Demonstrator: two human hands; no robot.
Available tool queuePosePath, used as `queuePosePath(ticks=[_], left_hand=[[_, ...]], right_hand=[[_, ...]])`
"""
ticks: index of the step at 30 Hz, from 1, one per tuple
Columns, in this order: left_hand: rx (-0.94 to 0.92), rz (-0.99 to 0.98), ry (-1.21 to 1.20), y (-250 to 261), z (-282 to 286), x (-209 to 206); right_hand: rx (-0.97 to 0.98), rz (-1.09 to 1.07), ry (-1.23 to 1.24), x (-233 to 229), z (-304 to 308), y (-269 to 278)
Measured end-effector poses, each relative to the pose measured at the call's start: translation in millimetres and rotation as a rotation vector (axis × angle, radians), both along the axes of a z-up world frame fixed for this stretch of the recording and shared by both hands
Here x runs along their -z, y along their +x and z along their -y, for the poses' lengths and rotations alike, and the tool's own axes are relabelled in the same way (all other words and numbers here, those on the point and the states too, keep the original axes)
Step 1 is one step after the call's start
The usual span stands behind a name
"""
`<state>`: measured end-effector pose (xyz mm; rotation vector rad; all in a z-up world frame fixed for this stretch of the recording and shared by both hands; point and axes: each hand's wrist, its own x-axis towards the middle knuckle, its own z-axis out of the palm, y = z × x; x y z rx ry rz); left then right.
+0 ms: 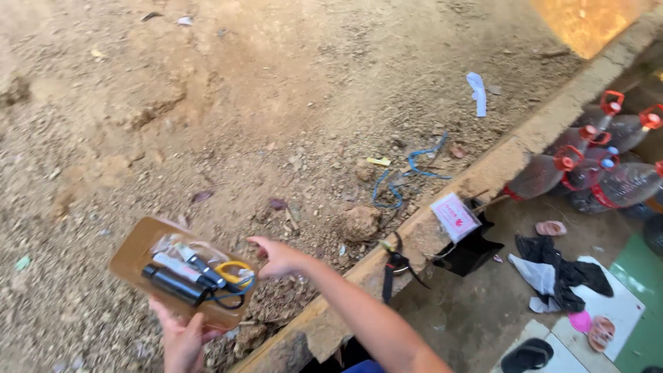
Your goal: Organizing various tools and miscellaneous items from a tray into a plastic container.
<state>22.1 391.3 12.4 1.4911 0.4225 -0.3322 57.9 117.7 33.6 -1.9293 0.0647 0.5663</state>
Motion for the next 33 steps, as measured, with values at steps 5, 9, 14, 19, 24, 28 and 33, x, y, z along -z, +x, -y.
queuePosePath(ticks=[5,9,14,19,24,28,33], left_hand=[[0.153,-0.024,-0.034,-17,16,-54],[0.463,-0.083,-0.090,-19,76,-52],[0.775,-0.017,-0.190,-39,215,-61],[1.195,-0.115,-0.230,-78,356,-66],[1.538,0.025,-0.228,-156,459,-100],[1.649,-0.155,-0.077,-216,509,-92],[1.644,0.383,-0.357,-270,556,-17]], right_hand=[[-0.096,-0.237,0.465,-18,14,-32],[0.112,0.084,-0.017,-20,57,-86],[0.507,0.221,-0.203,7,189,-189],[0.940,-0.009,-0.271,-66,263,-304],[1.304,0.449,0.009,-50,301,-428],[1.498,0.371,-0.134,-37,311,-498],[1.617,0.386,-0.002,-35,321,-545]])
